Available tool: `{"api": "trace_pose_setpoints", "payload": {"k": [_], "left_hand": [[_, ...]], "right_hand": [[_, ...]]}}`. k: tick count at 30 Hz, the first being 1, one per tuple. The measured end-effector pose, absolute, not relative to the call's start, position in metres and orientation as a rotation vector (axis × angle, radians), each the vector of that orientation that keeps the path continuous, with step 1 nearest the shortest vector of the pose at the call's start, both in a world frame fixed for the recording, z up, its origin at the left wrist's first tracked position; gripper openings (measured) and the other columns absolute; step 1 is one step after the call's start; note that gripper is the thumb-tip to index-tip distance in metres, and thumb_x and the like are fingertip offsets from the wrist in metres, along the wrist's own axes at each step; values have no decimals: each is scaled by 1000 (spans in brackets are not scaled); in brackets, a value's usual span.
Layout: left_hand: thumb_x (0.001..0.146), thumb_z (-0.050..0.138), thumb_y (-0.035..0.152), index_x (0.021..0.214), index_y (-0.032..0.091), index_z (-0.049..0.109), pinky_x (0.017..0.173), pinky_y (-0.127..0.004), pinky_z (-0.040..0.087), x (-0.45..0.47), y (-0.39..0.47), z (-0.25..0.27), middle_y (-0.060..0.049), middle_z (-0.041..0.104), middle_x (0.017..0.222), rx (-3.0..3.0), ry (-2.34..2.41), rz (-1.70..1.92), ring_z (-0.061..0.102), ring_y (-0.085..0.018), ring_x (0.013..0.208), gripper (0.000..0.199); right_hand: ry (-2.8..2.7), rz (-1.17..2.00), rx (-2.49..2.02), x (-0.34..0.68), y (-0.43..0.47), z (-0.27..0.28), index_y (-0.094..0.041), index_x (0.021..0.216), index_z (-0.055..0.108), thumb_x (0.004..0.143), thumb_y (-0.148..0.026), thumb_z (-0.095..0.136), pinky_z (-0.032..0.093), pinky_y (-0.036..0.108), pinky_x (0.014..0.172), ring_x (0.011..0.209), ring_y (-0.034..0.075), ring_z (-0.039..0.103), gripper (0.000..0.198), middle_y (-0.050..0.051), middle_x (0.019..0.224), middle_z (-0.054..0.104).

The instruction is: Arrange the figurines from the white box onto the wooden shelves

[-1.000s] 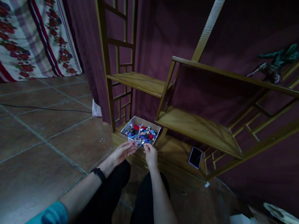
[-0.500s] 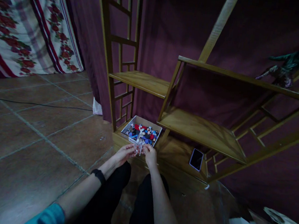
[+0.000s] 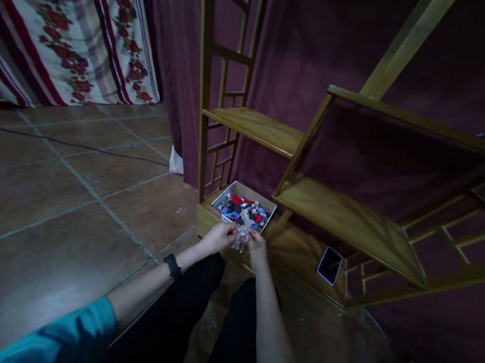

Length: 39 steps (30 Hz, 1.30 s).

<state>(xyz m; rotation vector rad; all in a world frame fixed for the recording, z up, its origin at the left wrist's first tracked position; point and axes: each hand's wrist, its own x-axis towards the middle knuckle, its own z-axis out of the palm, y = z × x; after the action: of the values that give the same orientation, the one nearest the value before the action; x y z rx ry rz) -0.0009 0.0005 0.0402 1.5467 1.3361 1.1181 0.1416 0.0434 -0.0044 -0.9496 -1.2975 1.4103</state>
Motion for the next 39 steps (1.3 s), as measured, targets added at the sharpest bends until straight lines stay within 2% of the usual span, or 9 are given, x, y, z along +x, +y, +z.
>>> {"api": "trace_pose_setpoints", "payload": {"k": [2,5,8,12,18,23,31,39], "left_hand": [[67,64,21,70,20,64,72,-26,40,-1,-5,50,-2,61,66,1656,1407,1117,57,-18,74,3],[66,68,21,70,21,64,83,-29,38,2,-15,57,-6,61,72,1674,1348,1218,57,-24,88,6],[67,68,22,70,20,64,91,-33,35,7,-22,58,-10,62,75,1707,1258,1302,56,-27,91,5],[69,67,25,72,20,64,94,-33,32,9,-25,54,-11,63,78,1741,1258,1317,56,-27,92,6],[67,67,21,73,24,66,82,-29,37,8,-21,48,-5,62,73,1710,1437,1211,57,-24,87,6],[67,67,24,72,24,67,73,-26,39,6,-17,41,-3,64,71,1713,1490,1181,58,-21,77,6],[62,64,18,69,17,64,57,-23,41,5,2,16,0,62,58,1316,1259,1261,54,-13,55,6],[52,76,26,62,14,61,47,-22,39,2,3,21,1,60,51,906,1160,1382,50,-10,44,21]], "right_hand": [[-1233,1466,-907,142,43,-2,-19,86,68,60,-35,64,47,29,64,71,19,61,31,4,81,69],[-1221,1543,-863,146,40,4,-19,87,69,65,-35,57,47,29,66,76,20,62,29,6,88,69],[-1257,1562,-870,151,35,12,-20,91,69,66,-31,54,47,30,71,82,20,62,31,5,92,69],[-1262,1577,-880,153,29,18,-20,93,69,66,-30,55,46,29,68,77,19,62,32,5,87,70],[-1219,1596,-878,151,30,15,-17,88,70,67,-35,57,46,26,61,68,17,61,31,5,77,69],[-1245,1554,-872,149,37,1,-18,87,70,68,-38,58,47,29,69,76,19,63,30,6,82,70],[-1225,1557,-997,150,34,-2,-19,87,67,60,-37,69,50,31,70,76,19,63,33,4,86,69],[-1161,1699,-933,156,25,8,-17,90,66,65,-41,68,52,31,70,70,14,63,34,6,83,67]]}}
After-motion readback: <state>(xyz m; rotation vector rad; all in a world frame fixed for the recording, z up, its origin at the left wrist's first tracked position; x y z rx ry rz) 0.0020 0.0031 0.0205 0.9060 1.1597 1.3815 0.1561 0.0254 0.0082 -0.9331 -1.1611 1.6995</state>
